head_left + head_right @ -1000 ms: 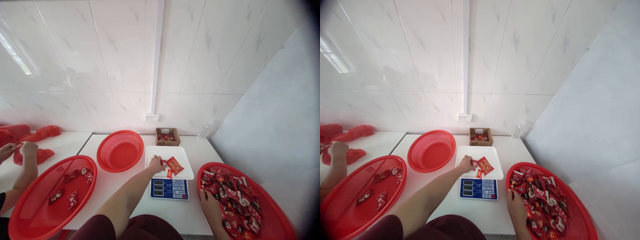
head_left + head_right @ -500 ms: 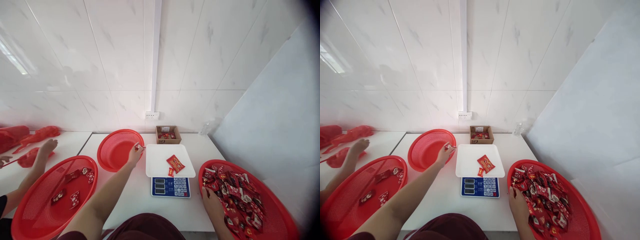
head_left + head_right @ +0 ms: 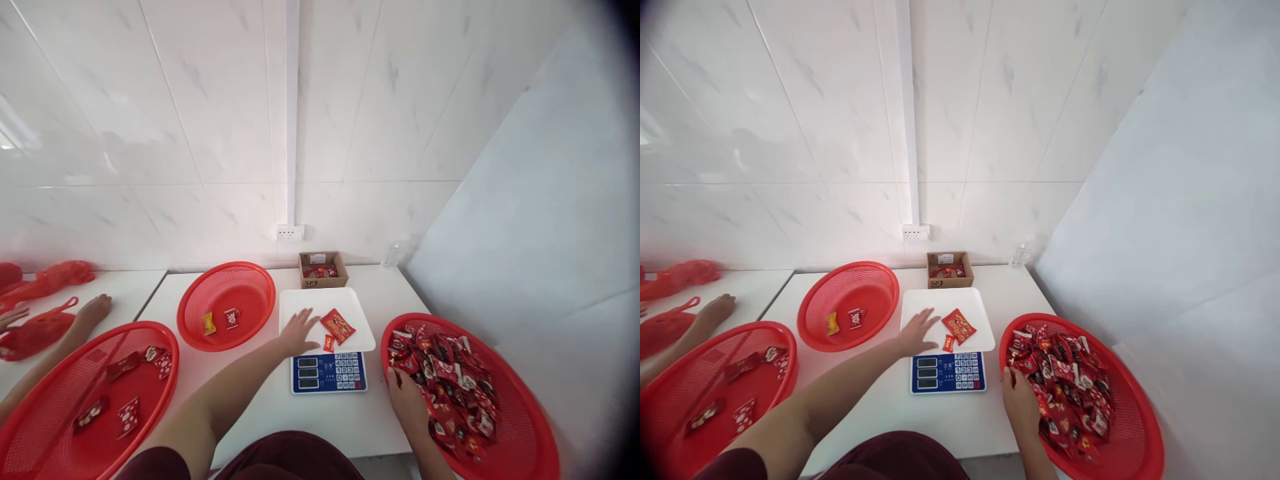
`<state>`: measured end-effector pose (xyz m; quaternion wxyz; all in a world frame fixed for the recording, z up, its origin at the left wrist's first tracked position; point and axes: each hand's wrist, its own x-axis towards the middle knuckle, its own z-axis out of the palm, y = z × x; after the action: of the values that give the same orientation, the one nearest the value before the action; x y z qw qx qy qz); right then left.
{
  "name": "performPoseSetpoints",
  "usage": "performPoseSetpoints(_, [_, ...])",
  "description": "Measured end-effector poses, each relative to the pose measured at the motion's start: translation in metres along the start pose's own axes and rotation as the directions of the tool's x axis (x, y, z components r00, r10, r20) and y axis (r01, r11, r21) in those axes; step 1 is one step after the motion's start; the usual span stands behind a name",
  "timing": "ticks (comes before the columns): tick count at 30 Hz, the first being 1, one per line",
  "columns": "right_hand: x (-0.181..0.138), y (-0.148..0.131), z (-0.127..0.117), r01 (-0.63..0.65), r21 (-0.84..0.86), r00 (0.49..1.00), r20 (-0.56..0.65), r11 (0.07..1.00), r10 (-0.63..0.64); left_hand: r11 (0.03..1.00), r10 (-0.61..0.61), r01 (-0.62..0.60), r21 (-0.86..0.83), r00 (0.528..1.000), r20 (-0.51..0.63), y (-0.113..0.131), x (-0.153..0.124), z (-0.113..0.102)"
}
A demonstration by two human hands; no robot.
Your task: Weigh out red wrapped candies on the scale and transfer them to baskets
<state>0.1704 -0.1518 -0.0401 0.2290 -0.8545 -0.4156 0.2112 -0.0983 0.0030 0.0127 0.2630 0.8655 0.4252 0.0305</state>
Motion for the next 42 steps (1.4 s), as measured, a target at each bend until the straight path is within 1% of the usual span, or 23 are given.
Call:
performPoseSetpoints(1, [0.0,0.002,0.001,0.022,0.012,1.0,-0.01,1.0,-0.022,0.999,0.045,-0.046,0.016,0.997,0.065,0.012,0.009,0.007])
performPoseSetpoints(2, [0.001,0.003,0.002,0.043,0.024,0.999,-0.021,0.999,-0.042,0.996,0.072,-0.076,0.039,0.992,0.104,0.022,0.018,0.013])
performPoseSetpoints(5, [0.003,0.009,0.005,0.066,0.069,0.997,-0.053,0.995,-0.063,0.983,0.075,-0.098,0.155,0.986,0.148,0.04,0.043,0.024])
performPoseSetpoints(8, [0.004,0.013,0.007,0.075,0.126,0.996,-0.055,0.989,-0.068,0.959,0.029,-0.068,0.275,0.989,0.145,0.046,0.059,0.031])
performPoseSetpoints(11, [0.006,0.017,0.007,0.083,0.172,0.996,-0.038,0.982,-0.077,0.944,-0.006,-0.024,0.328,0.996,0.09,0.049,0.066,0.035])
performPoseSetpoints(13, [0.008,0.019,0.008,0.072,0.197,0.997,-0.03,0.978,-0.068,0.962,-0.051,0.037,0.27,0.998,0.046,0.052,0.067,0.037])
performPoseSetpoints(16, [0.011,0.022,0.009,0.064,0.239,0.998,-0.017,0.969,-0.061,0.985,-0.139,0.137,0.106,0.99,0.009,0.056,0.067,0.039])
performPoseSetpoints(18, [0.013,0.024,0.01,0.064,0.266,0.998,-0.009,0.962,-0.064,0.985,-0.167,0.168,0.033,0.986,-0.01,0.058,0.066,0.039])
performPoseSetpoints(22, [0.014,0.025,0.009,0.043,0.31,0.999,0.009,0.95,-0.048,0.972,-0.232,0.228,-0.059,0.971,-0.061,0.06,0.065,0.039])
performPoseSetpoints(27, [0.013,0.022,0.005,0.017,0.33,0.999,0.035,0.944,-0.03,0.949,-0.308,0.298,-0.107,0.946,-0.102,0.058,0.062,0.036])
performPoseSetpoints(31, [0.013,0.02,0.003,-0.001,0.332,0.999,0.039,0.943,-0.012,0.94,-0.339,0.334,-0.065,0.933,-0.121,0.053,0.054,0.029])
performPoseSetpoints(33, [0.013,0.02,0.004,0.004,0.333,0.999,0.031,0.943,-0.015,0.954,-0.298,0.299,-0.007,0.949,-0.108,0.051,0.052,0.026])
performPoseSetpoints(34, [0.013,0.02,0.004,0.006,0.33,1.0,0.027,0.944,-0.016,0.966,-0.251,0.254,0.043,0.966,-0.068,0.05,0.051,0.025])
performPoseSetpoints(36, [0.014,0.021,0.006,0.01,0.313,1.0,0.025,0.95,-0.019,0.978,-0.133,0.122,0.167,0.989,0.058,0.049,0.053,0.023])
performPoseSetpoints(38, [0.014,0.022,0.008,0.011,0.298,0.999,0.027,0.955,-0.02,0.959,-0.028,-0.02,0.282,0.986,0.165,0.049,0.058,0.022])
performPoseSetpoints(40, [0.014,0.023,0.01,0.013,0.294,1.0,0.023,0.956,-0.021,0.927,0.045,-0.113,0.358,0.98,0.193,0.05,0.064,0.02])
performPoseSetpoints(42, [0.014,0.023,0.011,0.015,0.294,1.0,0.016,0.956,-0.021,0.898,0.073,-0.145,0.415,0.98,0.185,0.052,0.068,0.018])
